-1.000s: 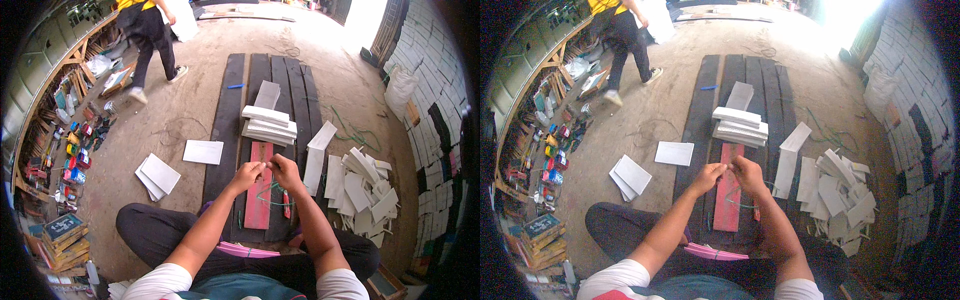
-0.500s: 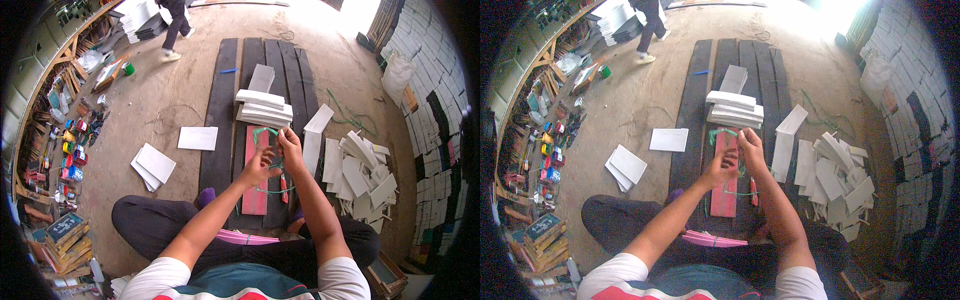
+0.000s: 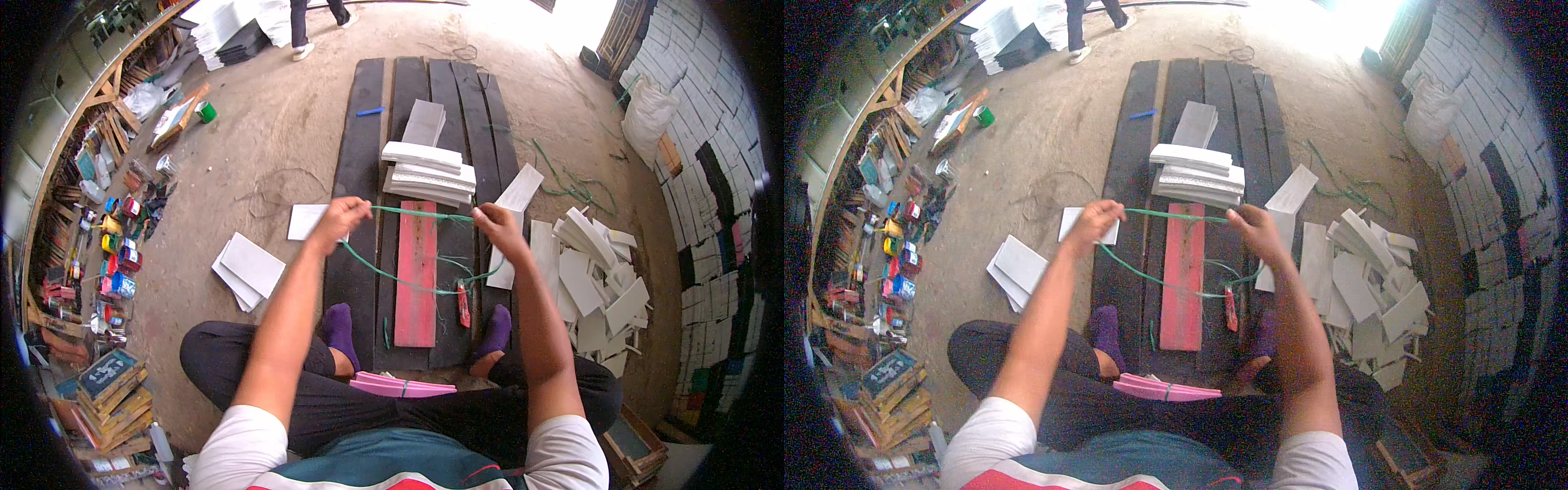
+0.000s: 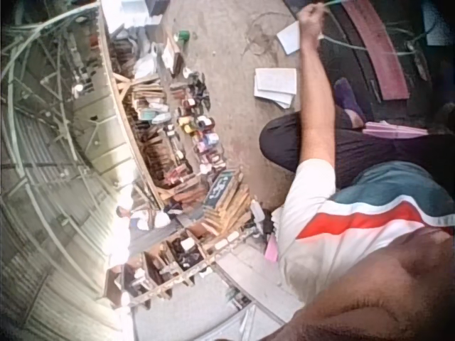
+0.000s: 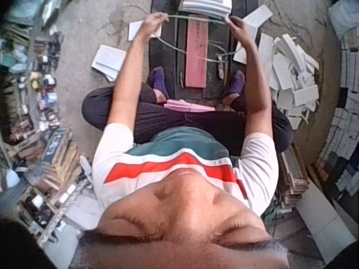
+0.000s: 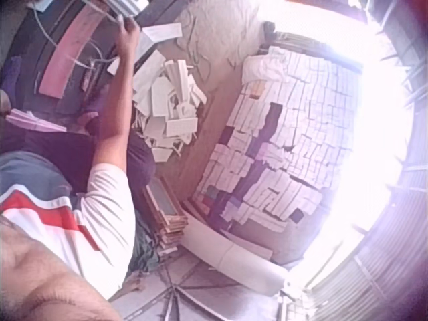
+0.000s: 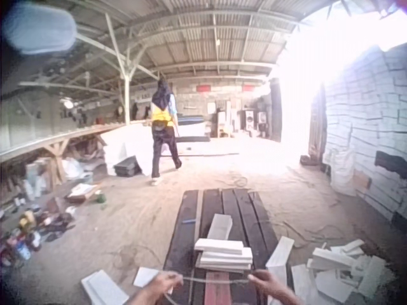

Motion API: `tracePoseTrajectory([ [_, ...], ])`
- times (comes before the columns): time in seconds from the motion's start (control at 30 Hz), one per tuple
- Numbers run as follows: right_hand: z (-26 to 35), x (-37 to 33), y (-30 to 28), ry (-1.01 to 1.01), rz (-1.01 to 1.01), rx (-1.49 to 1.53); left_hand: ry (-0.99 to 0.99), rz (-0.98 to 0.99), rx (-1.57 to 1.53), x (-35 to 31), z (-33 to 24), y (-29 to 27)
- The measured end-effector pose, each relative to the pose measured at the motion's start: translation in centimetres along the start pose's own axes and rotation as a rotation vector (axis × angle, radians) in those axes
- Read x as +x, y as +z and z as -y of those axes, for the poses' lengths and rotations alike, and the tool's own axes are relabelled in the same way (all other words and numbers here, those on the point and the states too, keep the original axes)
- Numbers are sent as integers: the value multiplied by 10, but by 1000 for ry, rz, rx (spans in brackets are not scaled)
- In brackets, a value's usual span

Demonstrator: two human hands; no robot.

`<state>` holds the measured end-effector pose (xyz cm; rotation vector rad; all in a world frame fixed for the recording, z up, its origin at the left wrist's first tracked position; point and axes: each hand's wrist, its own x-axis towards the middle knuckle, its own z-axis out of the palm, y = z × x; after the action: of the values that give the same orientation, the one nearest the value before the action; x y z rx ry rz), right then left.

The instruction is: The person sits on the floor and bundles white rectangular boards using green string. They measure and cut the string, tie it around stacks of boards, and arrange the bundles on a wooden platform.

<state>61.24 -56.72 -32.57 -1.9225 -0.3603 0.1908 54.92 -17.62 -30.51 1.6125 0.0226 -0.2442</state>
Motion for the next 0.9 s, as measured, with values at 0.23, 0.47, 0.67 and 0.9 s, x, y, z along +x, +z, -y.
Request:
tracePoseTrajectory([
  [0.23,4,-5,-91,48,42,-290,28,-19,668,-9,-40,-109],
  [0.47,-24,5,-83,101,-77,-139,84,-7,639,-10,-49,-118],
  [0.67,-57,-20,-158,142,-406,-170,50,-78,760,-33,-39,-187],
  [0.9,-127,-84,-259,455,-793,-688,-120,-269,891,-77,-57,-238],
])
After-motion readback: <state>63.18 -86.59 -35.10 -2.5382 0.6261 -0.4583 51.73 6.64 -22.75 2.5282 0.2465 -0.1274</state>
